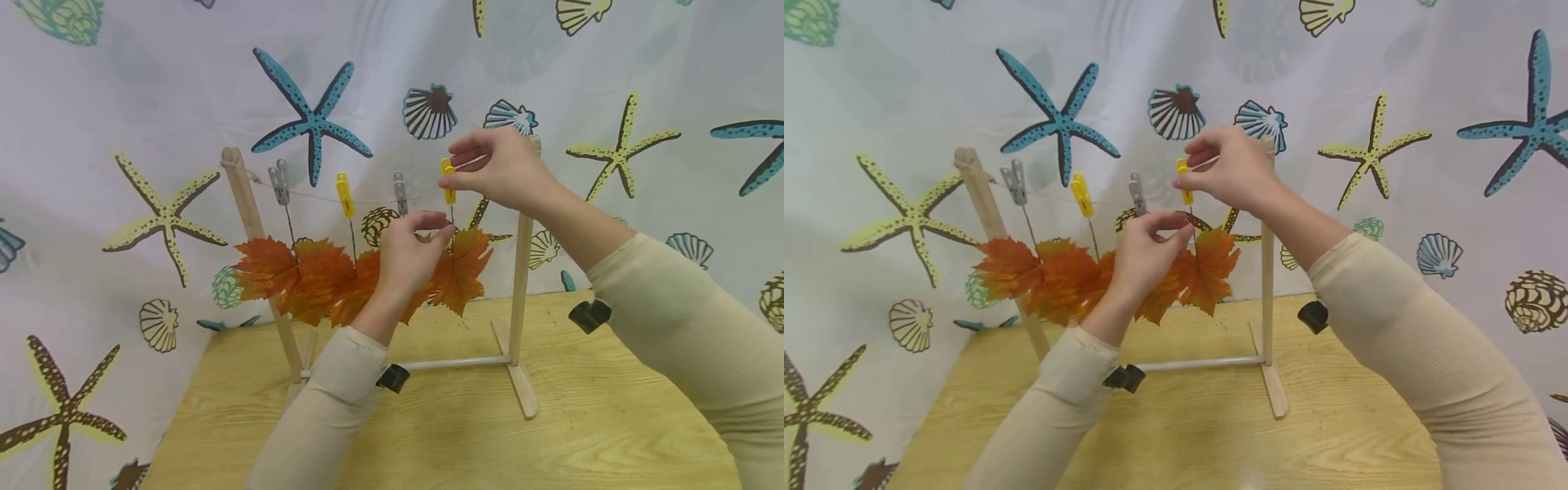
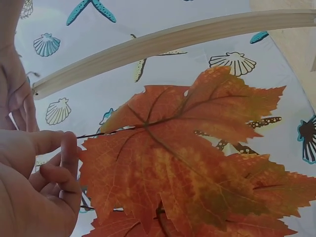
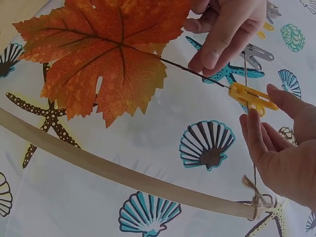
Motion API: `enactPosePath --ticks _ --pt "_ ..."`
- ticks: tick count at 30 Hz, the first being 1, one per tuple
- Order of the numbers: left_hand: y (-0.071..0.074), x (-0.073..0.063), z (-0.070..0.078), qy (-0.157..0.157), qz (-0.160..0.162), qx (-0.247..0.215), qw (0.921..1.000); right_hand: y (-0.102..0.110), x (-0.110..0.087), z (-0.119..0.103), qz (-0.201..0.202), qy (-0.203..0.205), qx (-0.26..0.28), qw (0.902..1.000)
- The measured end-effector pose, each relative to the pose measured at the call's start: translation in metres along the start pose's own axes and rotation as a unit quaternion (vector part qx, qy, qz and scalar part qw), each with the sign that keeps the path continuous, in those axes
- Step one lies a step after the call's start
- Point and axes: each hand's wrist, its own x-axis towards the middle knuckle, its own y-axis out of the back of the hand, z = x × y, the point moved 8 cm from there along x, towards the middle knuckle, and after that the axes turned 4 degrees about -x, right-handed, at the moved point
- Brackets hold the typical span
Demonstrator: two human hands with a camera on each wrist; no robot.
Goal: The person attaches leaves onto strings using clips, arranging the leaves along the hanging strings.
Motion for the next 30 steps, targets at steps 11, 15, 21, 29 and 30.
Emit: enactPosePath --ticks 11,15,21,29,30 --pt "0.014 -0.008 0.003 -0.007 -0.005 -0.058 0.9983 0.008 -0.018 0.011 0.04 -0.008 0.093 0.9948" --pt "0.018 -0.013 0.003 -0.012 -0.017 -0.079 0.9967 0.009 -0.026 0.015 0.048 -0.013 0.108 0.9929" --pt "0.025 -0.018 -0.002 0.005 -0.034 -0.084 0.9959 0.003 -0.042 0.023 0.04 -0.025 0.125 0.9911" --pt "0.03 -0.026 -0.007 0.011 -0.051 -0.086 0.995 -0.023 -0.057 0.039 0.017 -0.022 0.149 0.9884" --pt "0.03 -0.027 -0.007 0.01 -0.052 -0.08 0.9954 -0.026 -0.059 0.041 0.016 -0.022 0.149 0.9885"
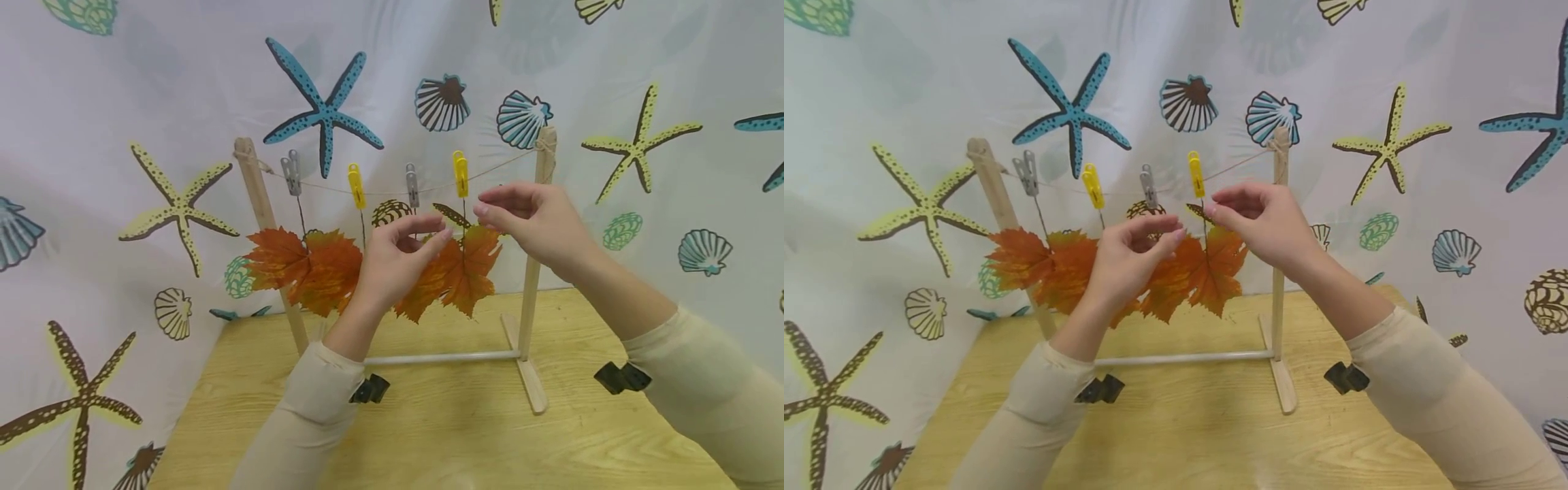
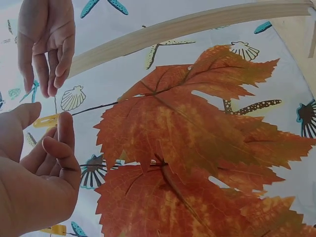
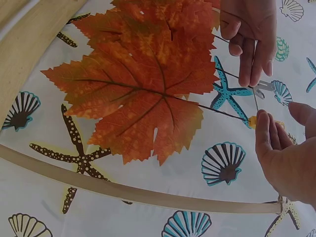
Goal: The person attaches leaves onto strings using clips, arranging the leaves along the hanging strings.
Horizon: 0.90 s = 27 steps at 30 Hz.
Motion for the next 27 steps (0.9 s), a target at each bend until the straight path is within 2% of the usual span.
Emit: enactPosePath --ticks 7,12,18,21,27 --pt "-0.001 -0.01 -0.003 -0.022 -0.007 0.025 0.9994 -0.012 -0.013 0.014 -0.025 0.005 -0.015 0.9996" --pt "-0.004 -0.018 -0.002 -0.059 -0.021 0.042 0.9972 -0.022 -0.021 0.025 -0.033 0.002 -0.02 0.9992" --pt "-0.005 -0.029 -0.007 -0.091 -0.016 0.078 0.9927 -0.034 -0.033 0.04 -0.055 0.001 -0.019 0.9983" --pt "-0.004 -0.034 -0.014 -0.093 -0.014 0.081 0.9923 -0.037 -0.039 0.048 -0.058 -0.003 -0.022 0.9981" --pt "-0.001 -0.046 -0.031 -0.072 -0.019 0.086 0.9934 -0.044 -0.053 0.066 -0.06 -0.012 -0.01 0.9981"
